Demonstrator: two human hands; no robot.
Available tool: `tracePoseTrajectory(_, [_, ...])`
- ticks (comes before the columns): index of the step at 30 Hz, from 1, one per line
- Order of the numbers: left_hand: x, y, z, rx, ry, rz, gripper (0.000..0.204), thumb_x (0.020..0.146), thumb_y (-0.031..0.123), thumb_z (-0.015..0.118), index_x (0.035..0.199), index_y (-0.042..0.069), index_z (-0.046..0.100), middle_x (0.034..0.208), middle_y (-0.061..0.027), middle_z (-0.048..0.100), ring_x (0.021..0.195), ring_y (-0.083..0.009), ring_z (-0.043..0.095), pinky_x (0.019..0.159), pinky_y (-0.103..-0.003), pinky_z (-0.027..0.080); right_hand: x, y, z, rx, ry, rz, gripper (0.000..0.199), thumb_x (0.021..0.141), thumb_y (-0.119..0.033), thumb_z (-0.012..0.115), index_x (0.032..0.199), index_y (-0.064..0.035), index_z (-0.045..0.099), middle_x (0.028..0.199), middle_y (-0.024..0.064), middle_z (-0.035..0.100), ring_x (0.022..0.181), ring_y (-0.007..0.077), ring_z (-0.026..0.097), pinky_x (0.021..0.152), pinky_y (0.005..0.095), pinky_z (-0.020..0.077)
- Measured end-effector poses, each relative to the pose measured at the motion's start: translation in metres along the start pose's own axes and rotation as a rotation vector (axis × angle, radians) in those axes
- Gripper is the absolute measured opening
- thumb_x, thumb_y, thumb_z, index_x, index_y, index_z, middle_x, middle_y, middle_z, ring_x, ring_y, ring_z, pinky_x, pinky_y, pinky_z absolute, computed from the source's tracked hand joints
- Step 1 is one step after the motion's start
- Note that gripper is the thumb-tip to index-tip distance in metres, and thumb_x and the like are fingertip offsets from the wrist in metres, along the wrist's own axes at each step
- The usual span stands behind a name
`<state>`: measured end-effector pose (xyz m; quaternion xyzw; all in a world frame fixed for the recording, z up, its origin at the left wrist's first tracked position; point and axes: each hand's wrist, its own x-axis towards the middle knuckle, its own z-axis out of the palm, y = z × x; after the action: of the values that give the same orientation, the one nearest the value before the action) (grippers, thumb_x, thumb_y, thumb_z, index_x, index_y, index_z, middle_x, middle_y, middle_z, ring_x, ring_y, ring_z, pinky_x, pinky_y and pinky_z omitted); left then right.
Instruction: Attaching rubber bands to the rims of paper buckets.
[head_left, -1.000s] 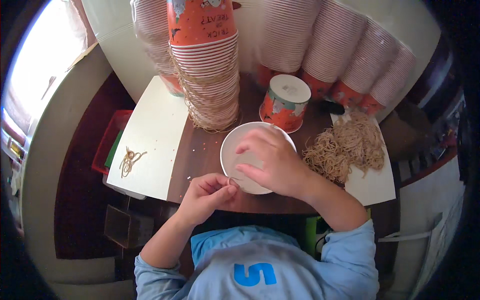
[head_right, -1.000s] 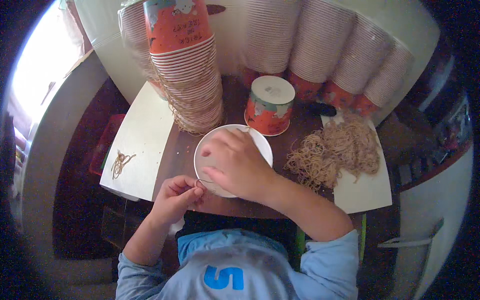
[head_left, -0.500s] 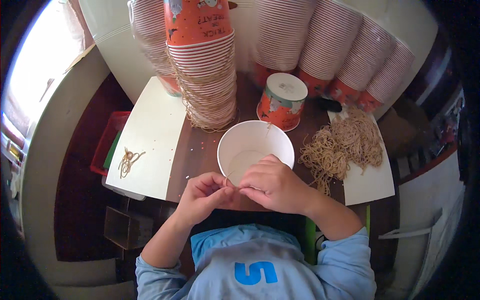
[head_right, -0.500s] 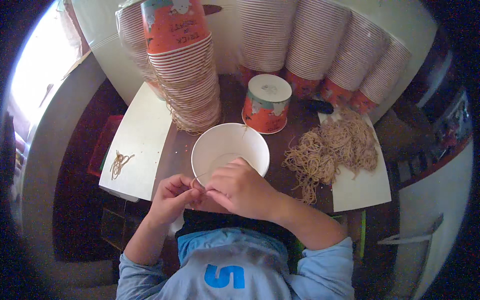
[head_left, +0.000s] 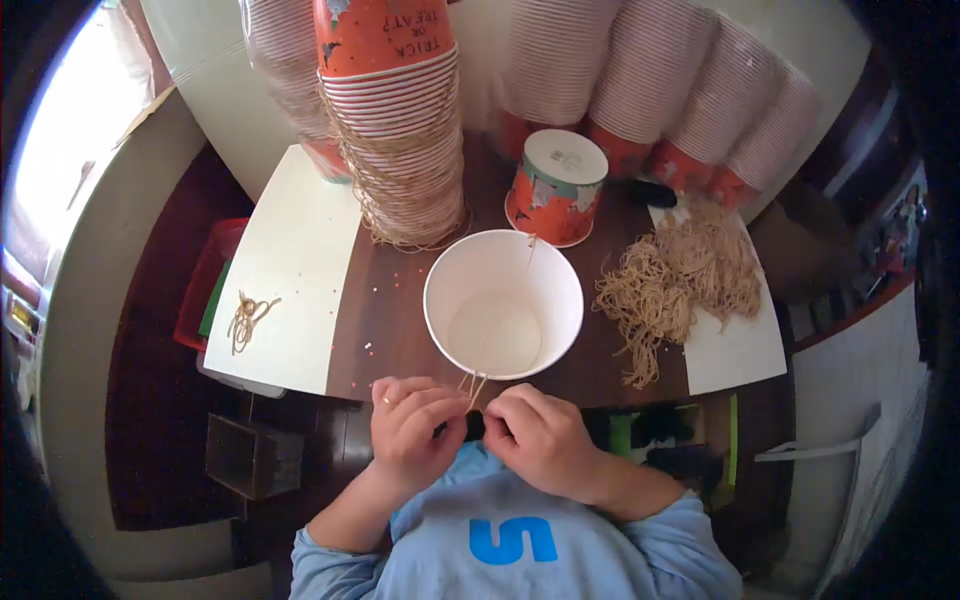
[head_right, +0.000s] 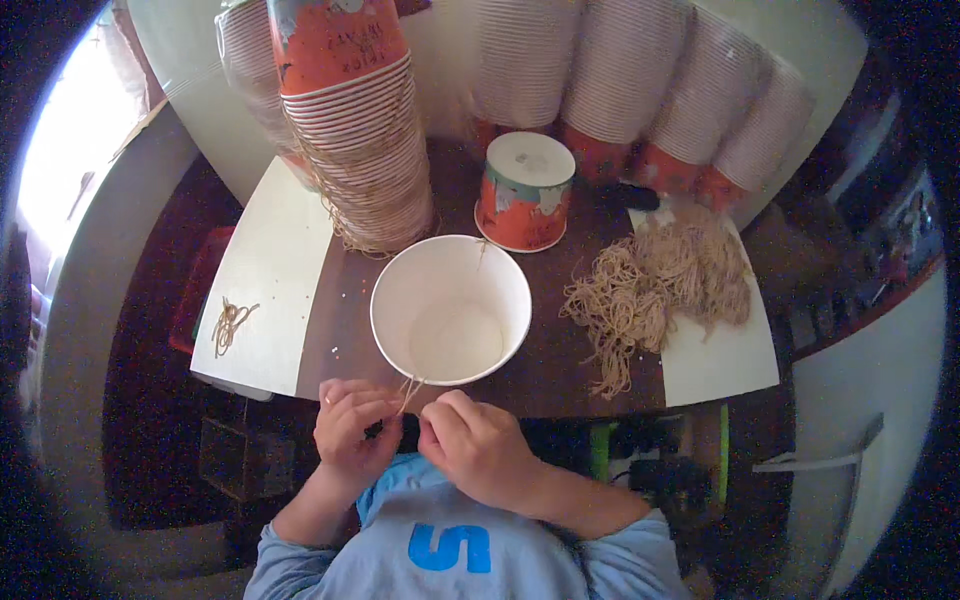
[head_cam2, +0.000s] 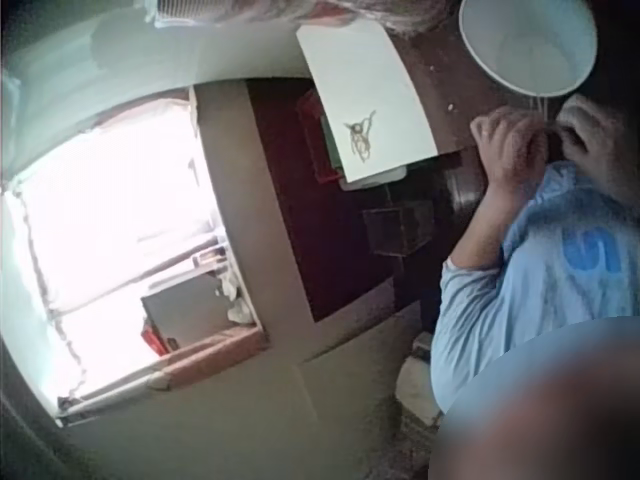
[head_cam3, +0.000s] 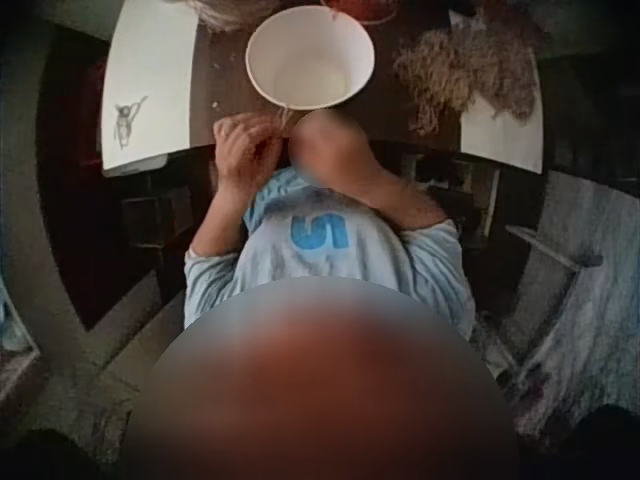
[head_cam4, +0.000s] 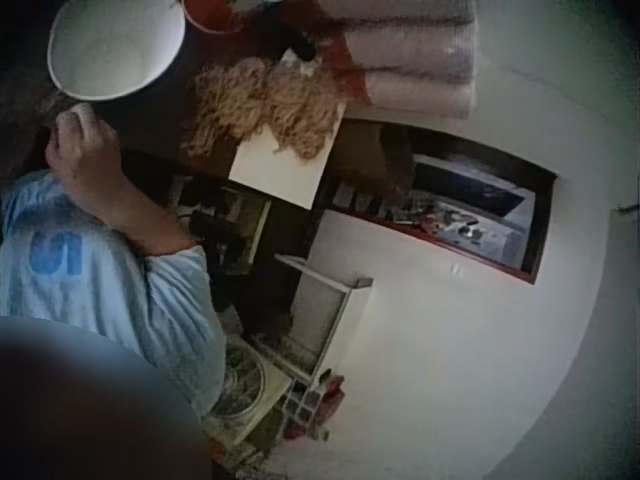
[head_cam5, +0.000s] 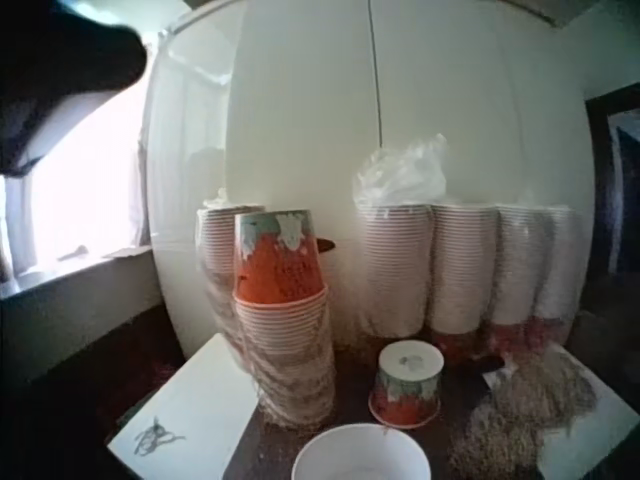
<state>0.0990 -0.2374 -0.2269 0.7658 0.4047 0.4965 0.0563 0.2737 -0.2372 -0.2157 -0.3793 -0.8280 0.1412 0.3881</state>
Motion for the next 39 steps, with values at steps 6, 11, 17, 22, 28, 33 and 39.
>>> tracePoseTrajectory(6, [-0.031, 0.006, 0.021, -0.487, 0.153, -0.671, 0.012, 0.079, -0.006, 0.062, 0.088, 0.001, 0.059, 0.085, -0.0086, 0.065, 0.075, -0.0132, 0.060, 0.067, -0.025, 0.049, -0.006, 0.012, 0.026, -0.239, 0.089, -0.026, 0.019, 0.069, -0.002, 0.068, 0.084, -0.0046, 0.057, 0.077, 0.0063, 0.057, 0.062, 0.0222, 0.060, 0.054, 0.0325, 0.0498])
tracePoseTrajectory(11, [-0.033, -0.007, 0.026, -1.292, 0.311, -1.002, 0.009, 0.082, -0.005, 0.058, 0.091, -0.001, 0.055, 0.085, -0.0124, 0.064, 0.077, -0.0165, 0.062, 0.071, -0.026, 0.050, 0.001, 0.020, 0.040, 0.055, 0.087, 0.080, 0.011, 0.077, -0.004, 0.064, 0.088, -0.0028, 0.061, 0.082, 0.0091, 0.061, 0.069, 0.0237, 0.063, 0.060, 0.0310, 0.0510])
tracePoseTrajectory(17, [-0.033, -0.007, 0.015, -1.405, 0.262, -1.055, 0.009, 0.081, -0.004, 0.058, 0.088, 0.000, 0.053, 0.083, -0.0120, 0.062, 0.078, -0.0199, 0.062, 0.071, -0.028, 0.050, 0.014, 0.031, 0.032, 0.612, -0.105, 0.145, 0.017, 0.082, -0.002, 0.058, 0.098, -0.0003, 0.065, 0.088, 0.0103, 0.064, 0.081, 0.0171, 0.063, 0.071, 0.0262, 0.0496])
tracePoseTrajectory(22, [-0.038, -0.007, 0.014, -1.402, 0.313, -1.018, 0.012, 0.080, -0.008, 0.059, 0.088, -0.001, 0.054, 0.085, -0.0122, 0.063, 0.078, -0.0192, 0.063, 0.071, -0.028, 0.051, 0.009, 0.029, 0.042, 1.021, -0.159, 0.464, 0.018, 0.084, -0.003, 0.058, 0.100, 0.0002, 0.065, 0.091, 0.0081, 0.064, 0.085, 0.0156, 0.061, 0.079, 0.0273, 0.0480])
tracePoseTrajectory(28, [-0.039, 0.001, 0.015, -0.890, 0.322, -0.825, 0.013, 0.080, -0.009, 0.060, 0.089, -0.001, 0.054, 0.087, -0.0111, 0.064, 0.080, -0.0153, 0.063, 0.071, -0.026, 0.052, 0.011, 0.024, 0.054, 1.450, -0.142, 0.771, 0.015, 0.085, -0.008, 0.059, 0.095, 0.0012, 0.065, 0.088, 0.0066, 0.065, 0.086, 0.0131, 0.059, 0.075, 0.0257, 0.0465])
tracePoseTrajectory(33, [-0.041, -0.003, 0.015, -0.584, 0.298, -0.647, 0.015, 0.078, -0.010, 0.060, 0.089, -0.001, 0.056, 0.088, -0.0096, 0.062, 0.076, -0.0142, 0.062, 0.067, -0.025, 0.051, 0.009, 0.025, 0.055, 1.504, -0.137, 0.916, 0.016, 0.086, -0.014, 0.058, 0.094, -0.0020, 0.067, 0.086, 0.0048, 0.066, 0.076, 0.0102, 0.056, 0.069, 0.0230, 0.0433])
tracePoseTrajectory(39, [-0.038, -0.013, 0.019, -0.130, 0.264, -0.253, 0.023, 0.070, -0.009, 0.064, 0.091, 0.001, 0.061, 0.086, -0.0119, 0.061, 0.074, -0.0201, 0.062, 0.064, -0.028, 0.050, 0.006, 0.017, 0.058, 1.485, -0.078, 0.966, 0.016, 0.085, -0.019, 0.061, 0.091, -0.0054, 0.068, 0.080, -0.0017, 0.063, 0.065, 0.0039, 0.046, 0.061, 0.0194, 0.0359])
